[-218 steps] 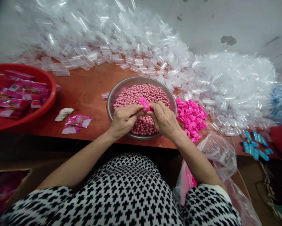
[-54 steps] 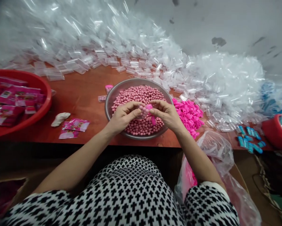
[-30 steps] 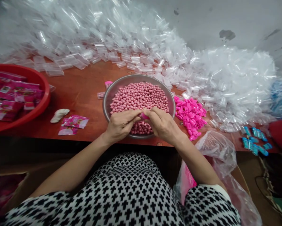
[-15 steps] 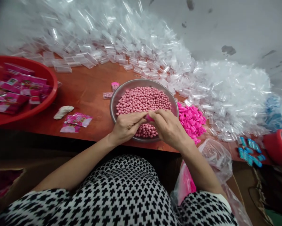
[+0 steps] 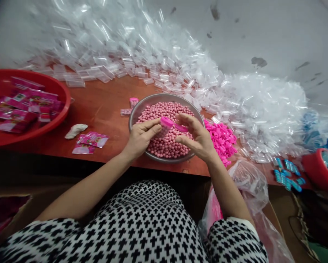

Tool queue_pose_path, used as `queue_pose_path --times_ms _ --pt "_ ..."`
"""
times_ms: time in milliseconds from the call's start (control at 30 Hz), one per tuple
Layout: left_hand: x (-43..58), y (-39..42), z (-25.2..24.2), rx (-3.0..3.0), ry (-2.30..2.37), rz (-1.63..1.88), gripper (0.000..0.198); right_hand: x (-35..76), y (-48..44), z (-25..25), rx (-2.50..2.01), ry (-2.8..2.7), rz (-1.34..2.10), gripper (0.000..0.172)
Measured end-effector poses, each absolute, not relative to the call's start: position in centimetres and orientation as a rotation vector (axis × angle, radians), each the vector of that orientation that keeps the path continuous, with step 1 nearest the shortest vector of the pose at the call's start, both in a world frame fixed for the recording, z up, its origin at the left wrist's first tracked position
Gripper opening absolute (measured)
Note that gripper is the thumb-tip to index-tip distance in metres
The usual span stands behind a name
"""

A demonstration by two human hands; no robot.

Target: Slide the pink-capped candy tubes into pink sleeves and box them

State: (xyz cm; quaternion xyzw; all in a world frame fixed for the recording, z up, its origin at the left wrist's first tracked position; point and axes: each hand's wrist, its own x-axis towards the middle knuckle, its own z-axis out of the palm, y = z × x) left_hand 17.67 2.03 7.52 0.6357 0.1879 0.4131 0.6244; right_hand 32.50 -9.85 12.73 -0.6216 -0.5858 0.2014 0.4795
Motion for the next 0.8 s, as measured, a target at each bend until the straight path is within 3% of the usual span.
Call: queue_pose_path --times_ms 167,333,467,800 --pt "17.8 1.9 7.5 1.481 0.416 0.882 0.031 33.4 -10.2 10.9 -1.297 -0.915 0.814 0.034" --pt "17.8 1.3 7.2 1.688 0.294 0.91 0.026 33.4 -9.0 10.8 -1.201 -0.836 1.181 0.04" --pt "17.9 1.3 6.9 1.8 0.294 0.989 0.022 32.9 -8.6 11.0 -1.161 -0.717 1.508 0.034" --pt "17.5 1.3 7.2 1.87 0.25 1.085 0.02 29.4 -6.9 9.9 -1.0 -0.442 1.336 0.017"
